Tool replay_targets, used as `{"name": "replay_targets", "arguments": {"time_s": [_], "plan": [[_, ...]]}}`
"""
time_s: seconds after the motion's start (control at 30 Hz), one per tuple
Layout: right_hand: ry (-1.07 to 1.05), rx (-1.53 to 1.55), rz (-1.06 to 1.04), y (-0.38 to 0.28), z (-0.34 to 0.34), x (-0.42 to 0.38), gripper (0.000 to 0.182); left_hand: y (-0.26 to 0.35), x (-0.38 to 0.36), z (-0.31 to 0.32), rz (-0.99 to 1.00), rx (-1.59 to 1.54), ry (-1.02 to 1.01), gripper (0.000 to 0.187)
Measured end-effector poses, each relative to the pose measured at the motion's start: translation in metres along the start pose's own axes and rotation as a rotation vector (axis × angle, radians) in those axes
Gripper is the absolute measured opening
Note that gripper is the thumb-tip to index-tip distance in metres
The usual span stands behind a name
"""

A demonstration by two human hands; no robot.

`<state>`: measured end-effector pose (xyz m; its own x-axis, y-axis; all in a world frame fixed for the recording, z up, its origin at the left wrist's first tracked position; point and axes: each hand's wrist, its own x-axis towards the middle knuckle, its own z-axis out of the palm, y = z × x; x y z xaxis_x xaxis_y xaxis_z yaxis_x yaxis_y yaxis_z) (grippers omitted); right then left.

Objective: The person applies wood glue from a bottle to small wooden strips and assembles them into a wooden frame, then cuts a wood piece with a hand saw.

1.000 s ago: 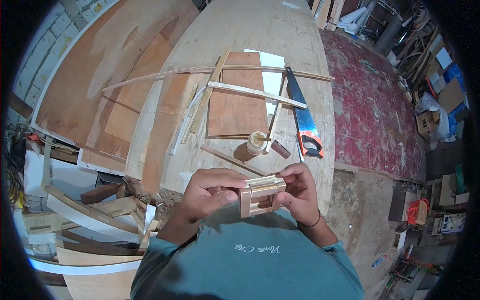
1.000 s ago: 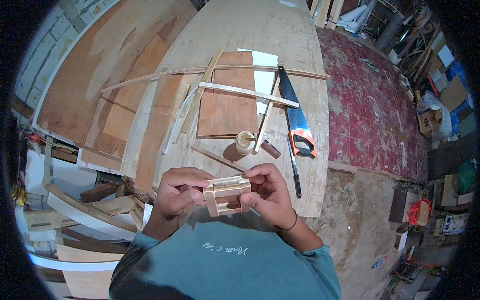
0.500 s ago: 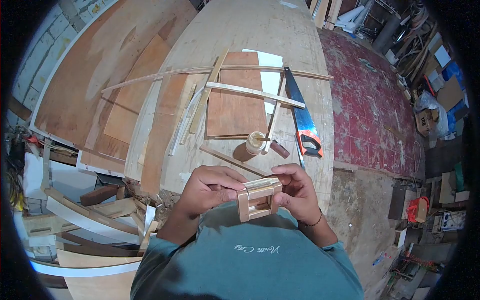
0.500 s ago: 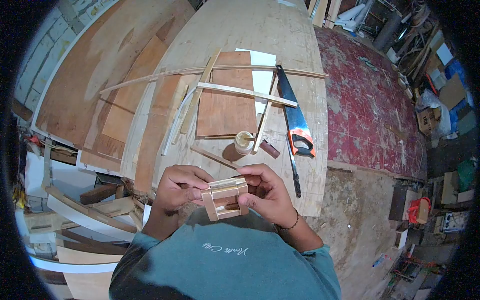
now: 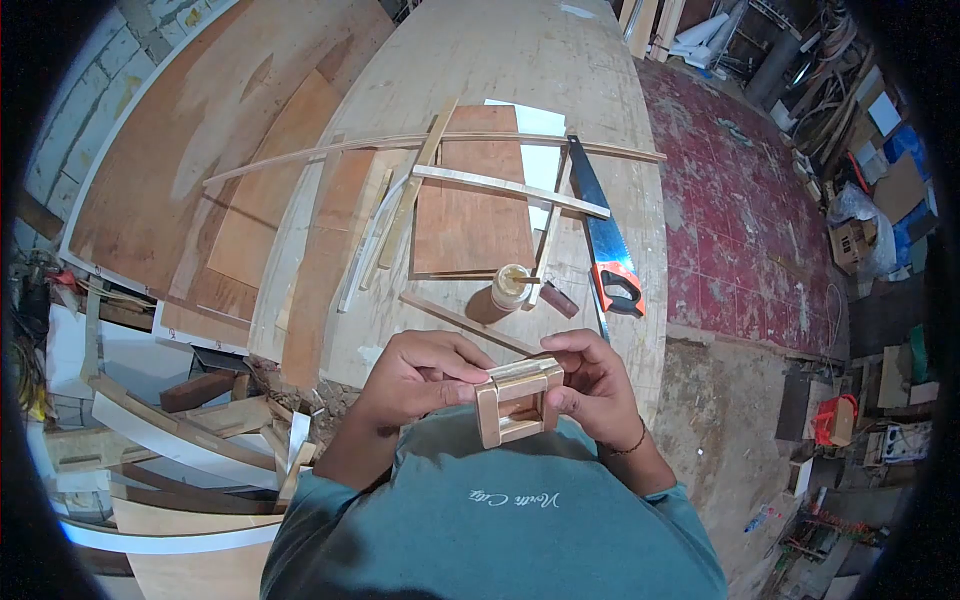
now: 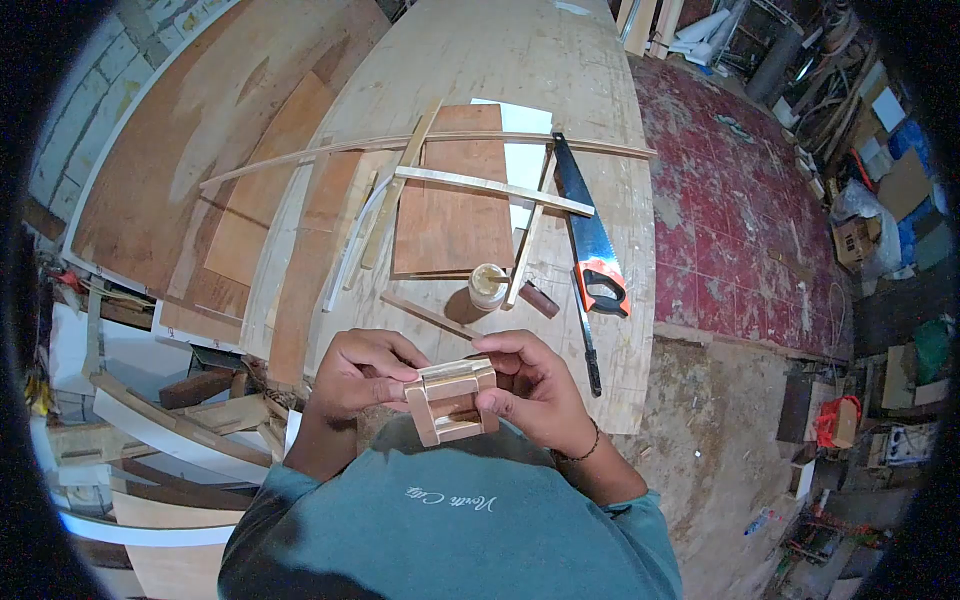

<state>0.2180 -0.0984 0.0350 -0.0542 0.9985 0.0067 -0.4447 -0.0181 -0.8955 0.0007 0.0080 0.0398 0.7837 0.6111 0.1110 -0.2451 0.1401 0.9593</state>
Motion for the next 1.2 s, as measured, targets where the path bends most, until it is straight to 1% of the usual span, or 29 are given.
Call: {"name": "replay_targets", "arguments": {"time_s": [0.07,0.1,0.17,0.27,0.37,0.47,0.57,0.67,0.77,0.9,0.97,1.0,1.1,1.2], "plan": [[-0.027,-0.021,-0.047,0.001,-0.001,0.001,0.046,-0.008,-0.001,-0.003,0.057,0.027,-0.024,0.022],[-0.025,-0.021,-0.048,0.002,-0.001,0.001,0.046,-0.006,-0.001,0.0,0.056,0.027,-0.025,0.022],[0.046,-0.043,-0.072,0.005,0.0,0.003,0.042,-0.003,0.0,0.01,-0.084,-0.144,0.08,0.03],[0.088,-0.1,-0.073,0.005,0.003,0.004,0.04,-0.012,0.001,0.012,-0.055,-0.128,0.087,0.033],[0.029,-0.095,-0.102,0.004,0.001,0.003,0.039,-0.01,-0.002,0.01,-0.116,-0.084,0.09,0.032],[0.03,-0.077,-0.069,0.005,0.001,0.001,0.039,-0.009,-0.004,0.009,-0.15,-0.068,0.092,0.032],[0.022,-0.097,-0.041,0.005,-0.001,0.001,0.038,-0.012,-0.003,0.009,-0.098,-0.034,0.086,0.032],[0.028,-0.071,0.003,0.002,0.0,0.001,0.038,-0.012,-0.004,0.01,-0.089,-0.068,0.066,0.032],[0.004,-0.072,-0.027,0.003,-0.001,0.001,0.036,-0.012,-0.006,0.007,-0.125,-0.061,0.061,0.032],[-0.001,-0.083,-0.035,0.004,-0.002,0.001,0.036,-0.009,-0.003,0.013,-0.095,-0.069,0.068,0.033],[0.005,-0.089,-0.052,0.004,-0.002,0.0,0.037,-0.008,-0.001,0.021,-0.058,-0.2,0.152,0.035],[0.006,-0.089,-0.052,0.005,-0.001,0.0,0.037,-0.008,-0.002,0.02,-0.059,-0.201,0.151,0.035],[0.023,-0.111,-0.078,0.006,0.001,0.0,0.039,-0.007,-0.007,0.016,-0.068,-0.141,0.124,0.038],[0.015,-0.054,-0.096,0.002,0.002,0.0,0.044,-0.005,-0.012,0.018,-0.07,-0.058,0.128,0.039]]}}
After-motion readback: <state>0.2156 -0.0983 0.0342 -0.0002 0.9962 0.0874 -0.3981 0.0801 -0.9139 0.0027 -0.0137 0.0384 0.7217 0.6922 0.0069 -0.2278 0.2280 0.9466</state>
